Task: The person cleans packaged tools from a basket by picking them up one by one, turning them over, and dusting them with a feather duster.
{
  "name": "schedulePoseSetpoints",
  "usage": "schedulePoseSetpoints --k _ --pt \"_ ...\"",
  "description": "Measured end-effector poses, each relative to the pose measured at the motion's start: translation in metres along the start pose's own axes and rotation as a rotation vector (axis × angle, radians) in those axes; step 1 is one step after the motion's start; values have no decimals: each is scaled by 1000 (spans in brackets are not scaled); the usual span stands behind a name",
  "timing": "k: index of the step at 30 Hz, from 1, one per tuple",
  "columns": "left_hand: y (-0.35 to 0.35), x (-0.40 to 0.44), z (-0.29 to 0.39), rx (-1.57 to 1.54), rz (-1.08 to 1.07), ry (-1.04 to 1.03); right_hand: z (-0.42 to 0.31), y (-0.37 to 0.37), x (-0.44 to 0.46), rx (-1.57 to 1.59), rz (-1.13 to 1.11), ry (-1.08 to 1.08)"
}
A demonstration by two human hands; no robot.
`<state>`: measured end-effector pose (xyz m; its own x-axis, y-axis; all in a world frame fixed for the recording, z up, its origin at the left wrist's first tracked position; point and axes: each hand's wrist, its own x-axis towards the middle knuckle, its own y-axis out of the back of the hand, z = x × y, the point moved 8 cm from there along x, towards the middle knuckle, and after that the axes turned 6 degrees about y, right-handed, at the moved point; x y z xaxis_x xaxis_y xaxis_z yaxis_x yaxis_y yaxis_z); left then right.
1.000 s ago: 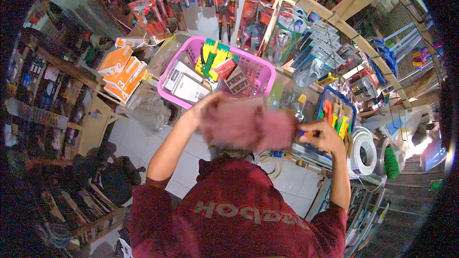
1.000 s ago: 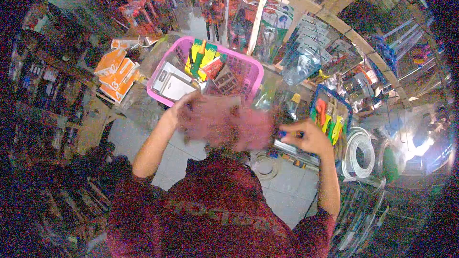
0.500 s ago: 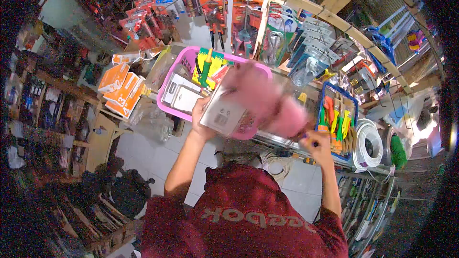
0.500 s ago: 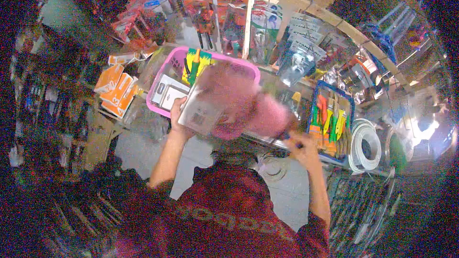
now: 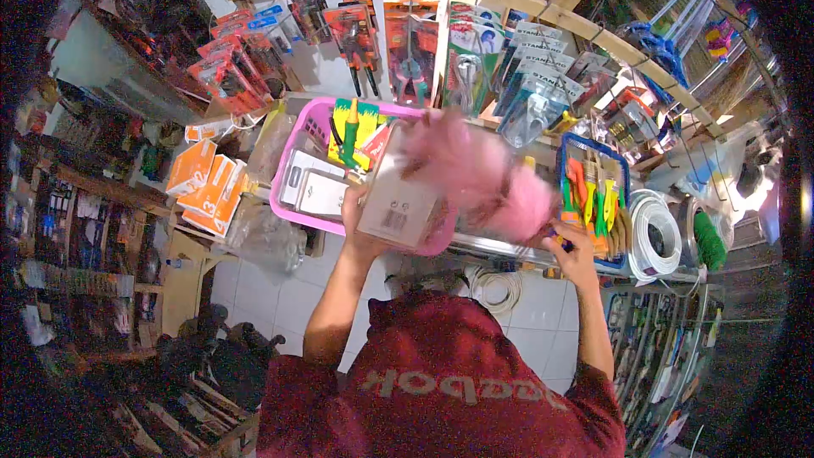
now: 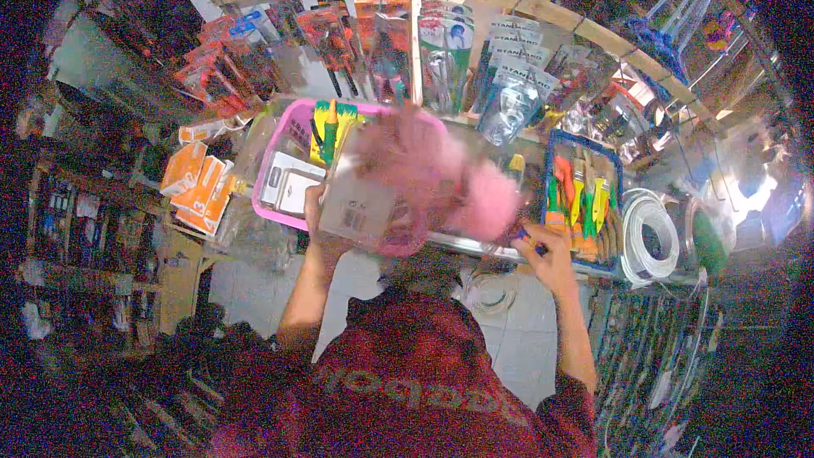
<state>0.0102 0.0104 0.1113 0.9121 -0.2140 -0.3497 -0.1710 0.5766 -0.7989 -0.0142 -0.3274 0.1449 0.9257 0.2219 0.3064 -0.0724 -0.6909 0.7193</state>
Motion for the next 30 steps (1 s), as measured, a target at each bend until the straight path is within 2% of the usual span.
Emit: schedulePoseSetpoints --k 1,3,4,5,8,9,12,15,16,17,19,21,23,26,28,30 --pt "0 2 1 -20 47 -11 20 -14 -9 95 -169 -101" --pt "40 17 4 190 86 -155 -16 -22 -3 171 -375 4" --pt "33 18 1 71 -97 -32 -31 -25 -3 206 -480 56" --pt "19 12 1 -31 -259 113 -11 -26 -6 130 -521 -146" --pt "3 2 5 -54 -11 29 -7 6 6 39 -8 32" --pt "12 5 5 -86 122 -6 3 -3 -1 45 -63 -49" --pt "51 8 19 348 140 -321 -6 -41 -16 245 -471 40" --pt "-10 -6 13 -228 -755 15 15 -19 -13 192 -116 -149" --pt "4 -1 13 -120 -584 -93 23 -12 -16 175 -2 -208" --pt "21 2 13 -11 -413 -196 68 -23 -35 234 105 -359" --pt "32 -5 19 207 -64 -320 62 -36 -41 179 78 -298" --pt "17 -8 20 337 -190 -373 20 -42 -33 194 122 -99" --pt "18 -9 19 523 -204 -409 17 -65 -34 371 10 -132" --pt "27 -9 21 758 -99 -417 7 -72 -24 399 -70 -226" --pt "19 -16 26 720 -117 -405 12 -67 -16 328 -32 -274" --pt "10 -22 29 626 -207 -402 14 -70 -19 310 -109 -229"
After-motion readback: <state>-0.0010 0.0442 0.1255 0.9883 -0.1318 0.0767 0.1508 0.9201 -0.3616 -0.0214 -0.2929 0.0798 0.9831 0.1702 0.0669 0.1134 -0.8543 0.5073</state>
